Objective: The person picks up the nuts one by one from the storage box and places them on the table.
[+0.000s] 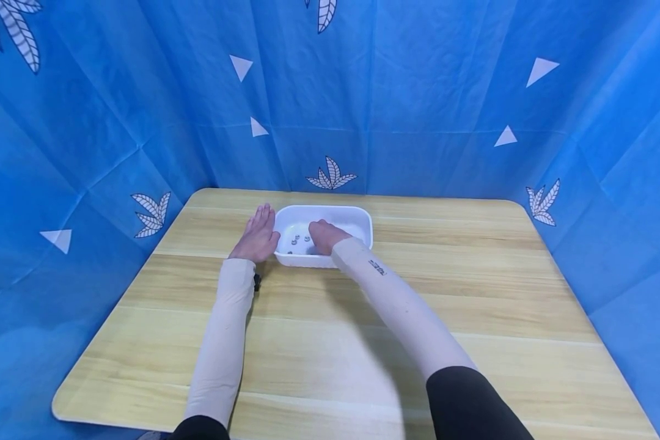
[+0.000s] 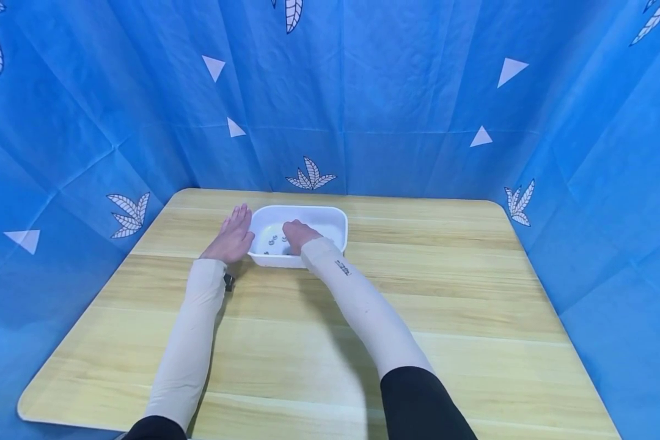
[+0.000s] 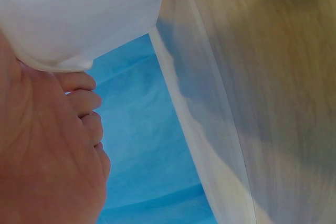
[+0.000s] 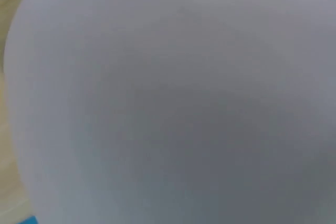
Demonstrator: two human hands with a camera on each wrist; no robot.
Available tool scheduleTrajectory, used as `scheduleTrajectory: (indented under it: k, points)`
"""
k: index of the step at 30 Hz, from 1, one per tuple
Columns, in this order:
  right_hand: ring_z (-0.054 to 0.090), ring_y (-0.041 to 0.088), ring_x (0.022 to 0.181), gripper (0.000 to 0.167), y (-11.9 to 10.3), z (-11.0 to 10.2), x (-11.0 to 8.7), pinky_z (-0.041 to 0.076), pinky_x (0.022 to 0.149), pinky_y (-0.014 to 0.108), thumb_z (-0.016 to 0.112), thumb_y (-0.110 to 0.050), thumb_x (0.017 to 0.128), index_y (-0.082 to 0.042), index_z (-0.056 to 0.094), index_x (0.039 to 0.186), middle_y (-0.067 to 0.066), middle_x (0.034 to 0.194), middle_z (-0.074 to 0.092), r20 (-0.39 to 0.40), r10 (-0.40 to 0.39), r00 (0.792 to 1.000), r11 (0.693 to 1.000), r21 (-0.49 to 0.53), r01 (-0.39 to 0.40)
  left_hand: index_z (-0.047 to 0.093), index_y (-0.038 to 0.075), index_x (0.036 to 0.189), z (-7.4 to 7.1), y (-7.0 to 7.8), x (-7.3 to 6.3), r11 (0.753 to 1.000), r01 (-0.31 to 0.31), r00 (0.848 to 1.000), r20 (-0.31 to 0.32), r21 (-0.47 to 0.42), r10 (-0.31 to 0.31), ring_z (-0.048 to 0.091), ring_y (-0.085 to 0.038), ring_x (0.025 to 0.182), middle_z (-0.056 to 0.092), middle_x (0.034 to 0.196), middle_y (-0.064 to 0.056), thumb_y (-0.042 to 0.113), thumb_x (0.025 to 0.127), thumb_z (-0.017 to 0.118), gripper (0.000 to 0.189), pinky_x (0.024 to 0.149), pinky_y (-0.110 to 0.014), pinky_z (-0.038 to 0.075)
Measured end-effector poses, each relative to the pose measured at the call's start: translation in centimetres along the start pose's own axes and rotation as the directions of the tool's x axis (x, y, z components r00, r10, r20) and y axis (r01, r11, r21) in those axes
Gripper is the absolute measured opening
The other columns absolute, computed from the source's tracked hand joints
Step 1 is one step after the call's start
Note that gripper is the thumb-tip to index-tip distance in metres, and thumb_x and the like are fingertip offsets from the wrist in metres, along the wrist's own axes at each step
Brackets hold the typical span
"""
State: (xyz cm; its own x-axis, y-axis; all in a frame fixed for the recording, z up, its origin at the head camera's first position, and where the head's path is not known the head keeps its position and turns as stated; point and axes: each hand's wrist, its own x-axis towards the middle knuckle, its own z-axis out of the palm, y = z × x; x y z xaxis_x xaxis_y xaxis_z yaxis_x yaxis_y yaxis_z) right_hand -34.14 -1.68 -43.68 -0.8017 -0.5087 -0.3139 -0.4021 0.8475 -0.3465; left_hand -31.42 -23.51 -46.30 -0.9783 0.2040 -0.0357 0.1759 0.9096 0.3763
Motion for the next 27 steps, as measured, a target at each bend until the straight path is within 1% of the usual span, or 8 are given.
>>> scheduleTrajectory:
  k: [4,8,13,15,21,27]
  points:
    - [0.066,0.021,0.096,0.015,0.2,0.1,0.2,0.058,0.097,0.035,0.061,-0.010,0.102,-0.005,0.064,0.116,0.009,0.102,0.067,-0.040,-0.022,0.999,1.000,0.011,0.022,0.003,-0.004,0.164,0.0,0.1,0.0,1.000,0.000,1.000,-0.003,0.002,0.000,-0.012,-0.033,0.163,-0.010,0.174,-0.018,0.028,0.107,0.027,0.069,0.134,-0.052,-0.004]
    - [0.065,0.021,0.093,0.010,0.5,0.2,0.3,0.058,0.094,0.035,0.060,-0.008,0.102,-0.004,0.065,0.110,0.009,0.099,0.067,-0.069,-0.024,0.997,1.000,0.012,0.025,0.005,-0.006,0.163,0.0,0.2,-0.1,1.000,-0.012,1.000,-0.015,0.005,0.012,-0.010,-0.036,0.163,-0.007,0.174,-0.021,0.026,0.106,0.027,0.069,0.134,-0.053,-0.002]
    - [0.067,0.022,0.089,0.007,0.8,0.1,0.2,0.059,0.089,0.034,0.059,-0.005,0.101,-0.005,0.066,0.102,0.009,0.096,0.069,-0.075,-0.041,0.996,0.998,0.038,0.044,0.005,-0.007,0.163,-0.1,0.3,-0.3,1.000,-0.016,1.000,-0.017,0.001,0.016,-0.009,-0.037,0.163,-0.007,0.174,-0.021,0.025,0.106,0.027,0.068,0.134,-0.053,-0.002]
    - [0.066,0.022,0.090,0.007,0.9,0.1,0.2,0.059,0.090,0.035,0.059,-0.004,0.100,-0.005,0.065,0.100,0.009,0.096,0.069,-0.079,-0.042,0.996,0.997,0.055,0.046,0.006,-0.007,0.163,-0.1,0.3,-0.3,1.000,-0.016,1.000,-0.017,0.000,0.016,-0.008,-0.038,0.163,-0.005,0.174,-0.023,0.026,0.106,0.027,0.068,0.133,-0.053,-0.002]
    - [0.060,0.024,0.100,0.005,1.4,0.0,-0.1,0.054,0.099,0.038,0.060,-0.004,0.099,-0.006,0.064,0.100,0.010,0.101,0.064,-0.103,-0.013,0.995,0.992,0.126,0.026,0.006,-0.007,0.163,0.0,0.1,-0.2,1.000,-0.016,1.000,-0.018,-0.004,0.016,-0.009,-0.037,0.163,-0.005,0.174,-0.023,0.026,0.106,0.027,0.069,0.133,-0.054,-0.002]
    - [0.065,0.023,0.100,0.011,1.9,-0.2,-0.4,0.058,0.096,0.035,0.065,0.001,0.093,-0.004,0.072,0.099,0.007,0.099,0.071,-0.135,-0.018,0.991,0.985,0.166,0.041,0.005,-0.006,0.163,0.1,0.0,-0.1,1.000,-0.017,1.000,-0.019,-0.001,0.017,-0.009,-0.037,0.163,-0.006,0.174,-0.022,0.027,0.106,0.027,0.070,0.134,-0.054,-0.002]
